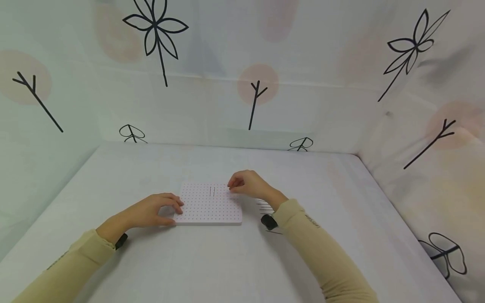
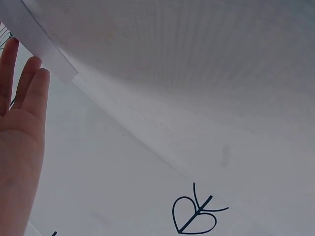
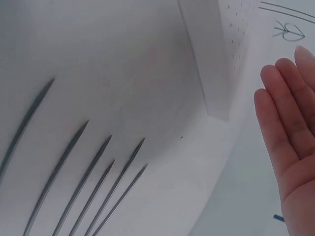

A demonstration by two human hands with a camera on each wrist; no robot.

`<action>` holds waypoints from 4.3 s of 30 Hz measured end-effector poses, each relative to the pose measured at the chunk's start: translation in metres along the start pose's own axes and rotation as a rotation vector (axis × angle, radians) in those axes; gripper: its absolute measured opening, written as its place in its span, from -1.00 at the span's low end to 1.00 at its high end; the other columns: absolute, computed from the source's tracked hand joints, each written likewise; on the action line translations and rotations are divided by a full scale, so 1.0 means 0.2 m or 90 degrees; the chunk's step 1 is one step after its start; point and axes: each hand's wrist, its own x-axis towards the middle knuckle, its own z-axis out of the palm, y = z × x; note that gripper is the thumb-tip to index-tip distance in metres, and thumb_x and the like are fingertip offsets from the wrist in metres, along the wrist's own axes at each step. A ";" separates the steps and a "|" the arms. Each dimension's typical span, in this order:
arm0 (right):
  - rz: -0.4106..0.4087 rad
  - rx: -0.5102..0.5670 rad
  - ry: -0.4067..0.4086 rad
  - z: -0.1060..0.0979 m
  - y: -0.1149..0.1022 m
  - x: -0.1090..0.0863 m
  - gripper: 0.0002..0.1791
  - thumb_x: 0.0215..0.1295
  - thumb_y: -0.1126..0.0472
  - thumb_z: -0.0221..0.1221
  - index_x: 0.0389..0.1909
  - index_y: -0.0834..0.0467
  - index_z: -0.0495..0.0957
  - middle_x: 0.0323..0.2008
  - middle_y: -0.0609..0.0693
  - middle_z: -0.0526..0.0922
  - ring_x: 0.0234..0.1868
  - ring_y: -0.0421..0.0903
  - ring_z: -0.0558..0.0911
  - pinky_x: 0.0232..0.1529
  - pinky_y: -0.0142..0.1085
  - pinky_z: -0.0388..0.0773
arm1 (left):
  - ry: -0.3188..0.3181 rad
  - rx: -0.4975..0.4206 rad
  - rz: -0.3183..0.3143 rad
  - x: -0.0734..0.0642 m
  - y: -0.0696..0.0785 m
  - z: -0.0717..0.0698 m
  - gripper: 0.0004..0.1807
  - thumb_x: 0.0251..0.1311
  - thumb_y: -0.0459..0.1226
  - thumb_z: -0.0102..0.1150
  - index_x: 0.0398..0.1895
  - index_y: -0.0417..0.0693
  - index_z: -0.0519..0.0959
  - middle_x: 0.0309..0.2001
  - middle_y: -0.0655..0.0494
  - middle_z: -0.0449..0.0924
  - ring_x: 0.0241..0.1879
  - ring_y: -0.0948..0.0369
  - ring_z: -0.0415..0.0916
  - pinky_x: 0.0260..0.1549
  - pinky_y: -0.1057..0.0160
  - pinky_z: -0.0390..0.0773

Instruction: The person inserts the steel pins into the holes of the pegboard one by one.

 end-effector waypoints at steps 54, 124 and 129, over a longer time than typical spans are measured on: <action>0.054 -0.018 0.030 -0.10 0.21 -0.27 -0.89 0.14 0.36 0.25 -0.29 0.24 0.60 -0.33 -0.07 0.64 -0.26 -0.12 0.59 -0.16 -0.23 0.52 | -0.006 0.003 0.005 -0.01 -0.01 0.01 -0.77 -0.02 -0.28 0.37 -0.25 0.08 0.61 -0.02 0.17 0.50 0.06 0.11 0.40 0.09 0.03 0.35; 0.115 -0.079 -0.068 -0.12 0.32 -0.31 -0.93 0.36 0.29 0.03 -0.30 0.23 0.43 -0.38 -0.05 0.46 -0.34 -0.13 0.39 -0.30 -0.26 0.39 | -0.010 0.004 -0.013 0.00 0.00 0.00 -0.77 -0.03 -0.26 0.38 -0.25 0.06 0.62 -0.02 0.18 0.50 0.08 0.11 0.39 0.11 0.03 0.33; 0.103 -0.075 -0.004 -0.12 0.31 -0.31 -0.96 0.34 0.31 0.05 -0.29 0.22 0.42 -0.38 -0.05 0.47 -0.34 -0.12 0.41 -0.29 -0.25 0.40 | -0.010 0.005 -0.016 0.00 0.00 0.00 -0.77 -0.03 -0.26 0.38 -0.25 0.07 0.62 -0.02 0.20 0.50 0.08 0.13 0.38 0.12 0.05 0.33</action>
